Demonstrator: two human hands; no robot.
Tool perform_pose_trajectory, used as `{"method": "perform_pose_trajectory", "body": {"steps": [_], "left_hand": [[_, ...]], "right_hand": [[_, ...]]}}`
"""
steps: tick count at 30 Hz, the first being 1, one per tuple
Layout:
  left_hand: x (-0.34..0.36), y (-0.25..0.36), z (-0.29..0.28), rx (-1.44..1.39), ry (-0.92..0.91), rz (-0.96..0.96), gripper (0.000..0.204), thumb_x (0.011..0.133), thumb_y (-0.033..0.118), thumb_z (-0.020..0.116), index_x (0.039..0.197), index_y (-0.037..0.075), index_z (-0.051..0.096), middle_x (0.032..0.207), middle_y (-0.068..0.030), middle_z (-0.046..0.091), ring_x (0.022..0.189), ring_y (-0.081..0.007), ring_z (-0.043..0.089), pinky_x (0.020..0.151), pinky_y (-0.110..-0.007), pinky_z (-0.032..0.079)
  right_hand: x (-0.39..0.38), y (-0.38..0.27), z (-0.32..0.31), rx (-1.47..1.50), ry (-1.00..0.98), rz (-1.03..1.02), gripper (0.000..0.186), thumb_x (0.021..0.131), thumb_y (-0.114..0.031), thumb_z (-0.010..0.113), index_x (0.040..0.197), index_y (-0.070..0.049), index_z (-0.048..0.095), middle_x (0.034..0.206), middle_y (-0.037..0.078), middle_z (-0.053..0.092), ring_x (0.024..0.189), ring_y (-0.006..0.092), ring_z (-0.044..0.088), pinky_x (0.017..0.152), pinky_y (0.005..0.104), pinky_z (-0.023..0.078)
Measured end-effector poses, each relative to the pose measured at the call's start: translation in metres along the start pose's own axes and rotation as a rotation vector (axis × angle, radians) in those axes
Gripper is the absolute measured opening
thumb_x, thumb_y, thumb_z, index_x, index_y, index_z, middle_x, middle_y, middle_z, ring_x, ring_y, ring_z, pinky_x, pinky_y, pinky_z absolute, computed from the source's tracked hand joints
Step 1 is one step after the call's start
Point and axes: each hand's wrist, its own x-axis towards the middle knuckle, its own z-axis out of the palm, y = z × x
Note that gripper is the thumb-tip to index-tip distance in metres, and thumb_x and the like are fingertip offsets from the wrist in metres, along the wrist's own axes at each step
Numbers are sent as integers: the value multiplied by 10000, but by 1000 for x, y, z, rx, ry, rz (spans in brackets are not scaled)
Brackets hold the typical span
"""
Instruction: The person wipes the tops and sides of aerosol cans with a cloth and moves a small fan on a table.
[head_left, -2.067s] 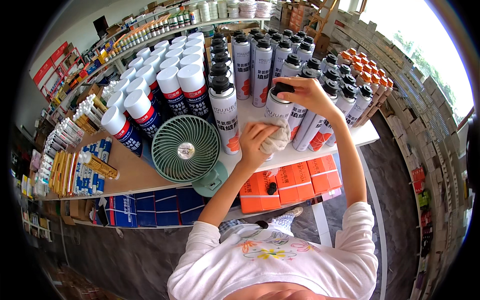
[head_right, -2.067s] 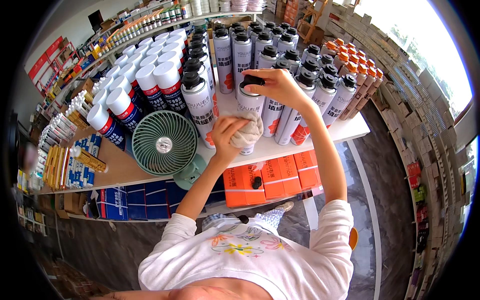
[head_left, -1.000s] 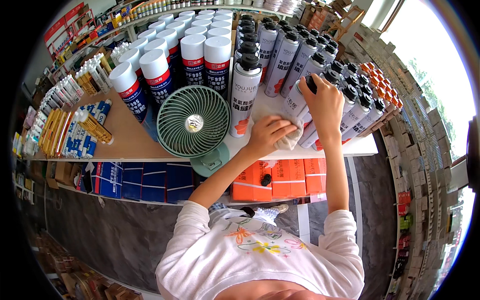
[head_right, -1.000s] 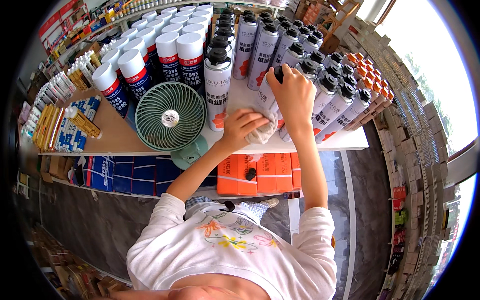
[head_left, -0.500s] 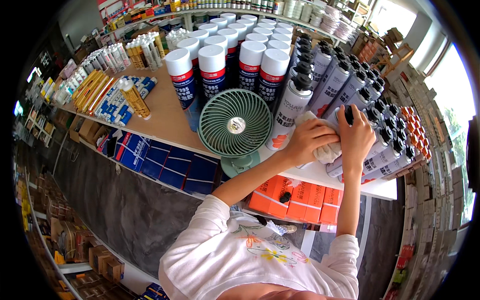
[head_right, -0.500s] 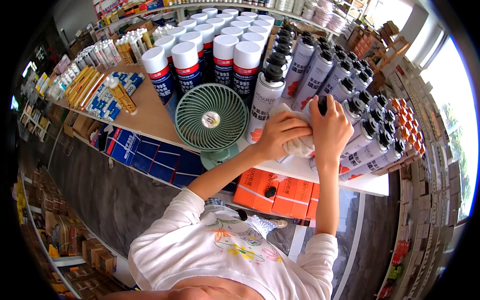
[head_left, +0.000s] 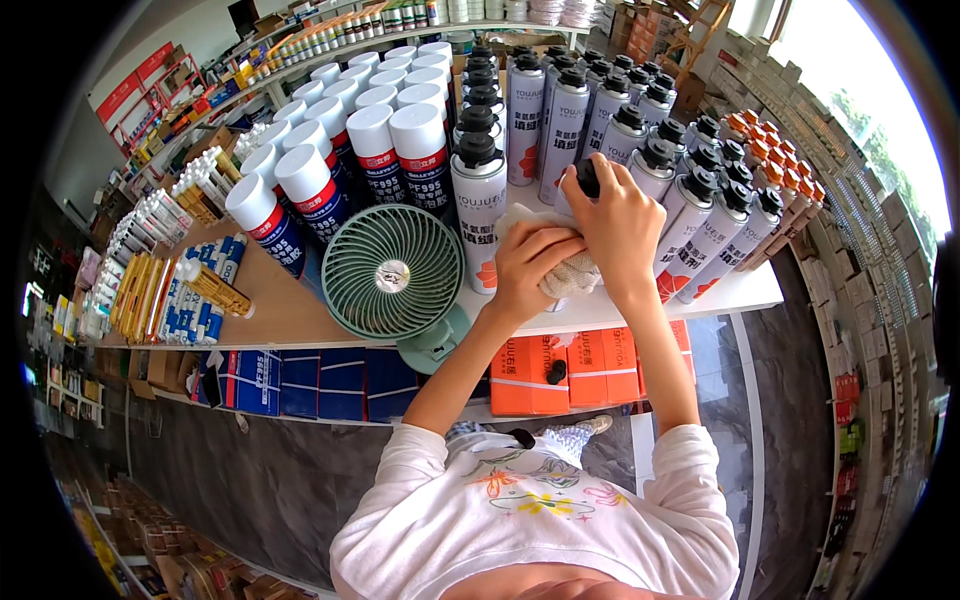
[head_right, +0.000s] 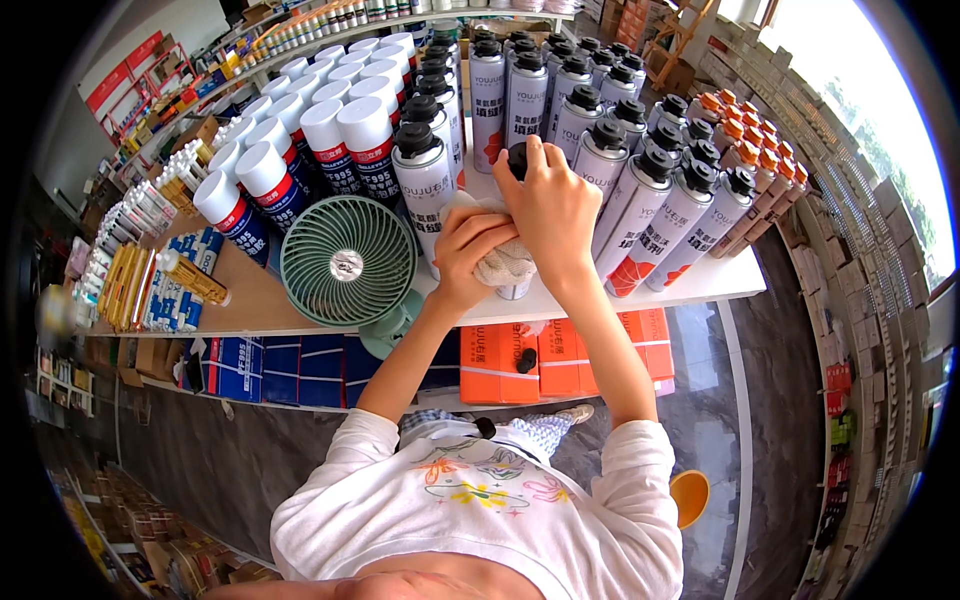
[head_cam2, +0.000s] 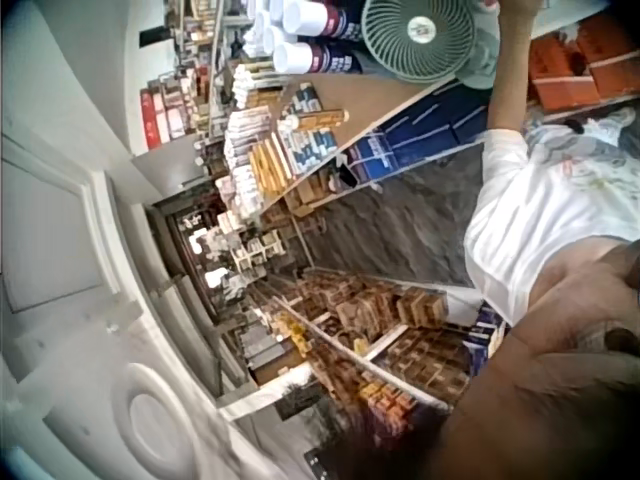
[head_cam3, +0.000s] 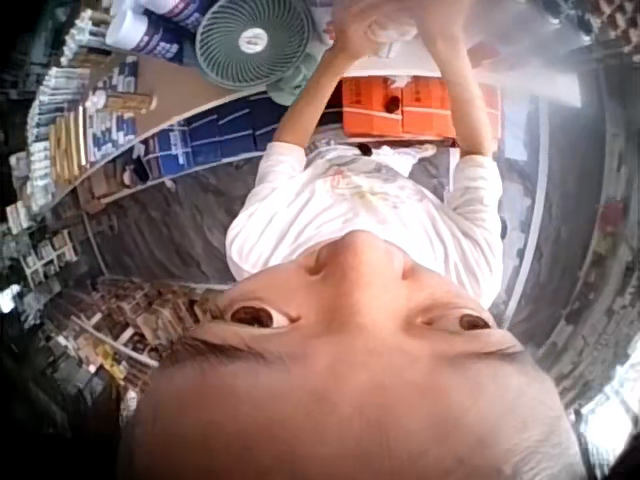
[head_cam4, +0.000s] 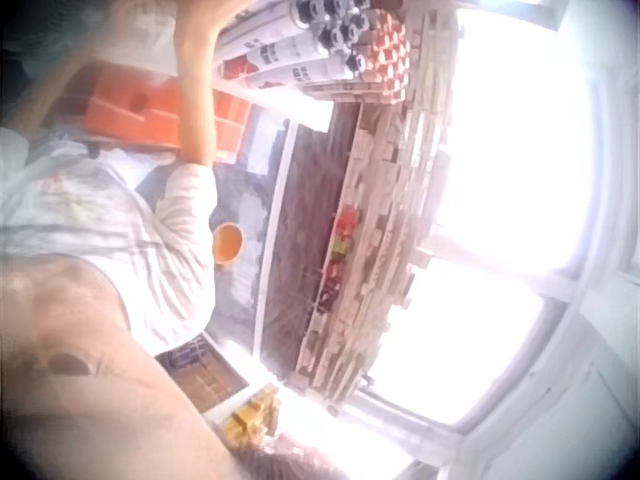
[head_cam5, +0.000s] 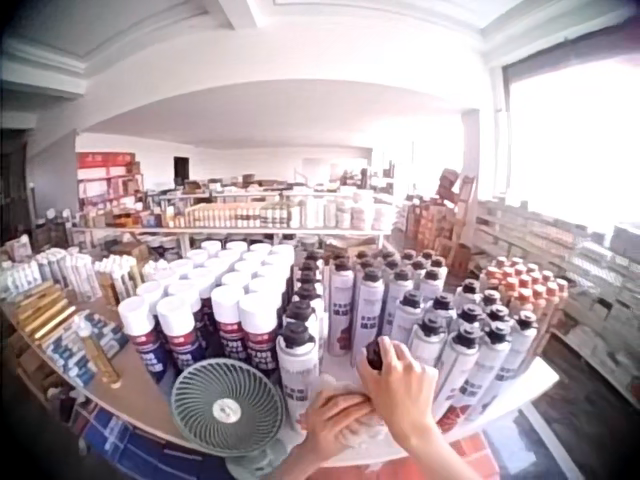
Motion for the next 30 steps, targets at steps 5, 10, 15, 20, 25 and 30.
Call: {"method": "perform_pose_trajectory", "body": {"steps": [5, 10, 15, 20, 25, 30], "left_hand": [[-72, -16, 11, 91, -185, 24, 405, 635, 119, 777, 1035, 148, 724, 1026, 55, 674, 916, -201, 593, 799, -351, 482], [-88, -10, 21, 46, -194, -18, 401, 638, 107, 782, 1033, 129, 720, 1018, 39, 674, 900, -210, 587, 785, -355, 479], [-16, -2, 8, 25, 21, 0, 428, 600, 63, 799, 1017, 110, 718, 1010, 4, 675, 901, -232, 597, 760, -355, 497], [-36, -5, 11, 3, -86, -11, 435, 580, 36, 815, 999, 98, 714, 1002, -12, 677, 919, -246, 600, 787, -357, 507], [-46, 7, 6, -96, -121, -220, 420, 588, 10, 806, 988, 94, 711, 991, -27, 674, 912, -265, 594, 791, -360, 503], [-23, 11, -19, -121, -116, -198, 422, 590, -1, 800, 992, 96, 717, 996, -33, 684, 907, -258, 594, 790, -345, 482]], "right_hand": [[4, -2, 5, -5, -42, 36, 294, 874, -336, 661, 870, -42, 680, 689, 62, 655, 470, 243, 632, 403, 340, 483], [5, 9, 9, -22, -15, -1, 289, 880, -340, 653, 821, -57, 659, 662, 59, 636, 456, 241, 623, 390, 335, 471], [3, -6, 0, -14, -116, 81, 263, 869, -307, 687, 951, -58, 706, 773, 64, 696, 552, 263, 665, 453, 343, 502], [6, -1, 2, -25, -117, 89, 260, 867, -312, 684, 935, -62, 701, 747, 69, 683, 552, 265, 663, 453, 351, 504], [16, 14, -6, 26, -262, 44, 306, 850, -345, 697, 939, -53, 719, 752, 100, 685, 642, 285, 683, 568, 377, 543], [43, 40, -35, 377, -608, 40, 458, 823, -375, 759, 1142, -48, 716, 931, 140, 733, 683, 250, 679, 674, 372, 549]]}}
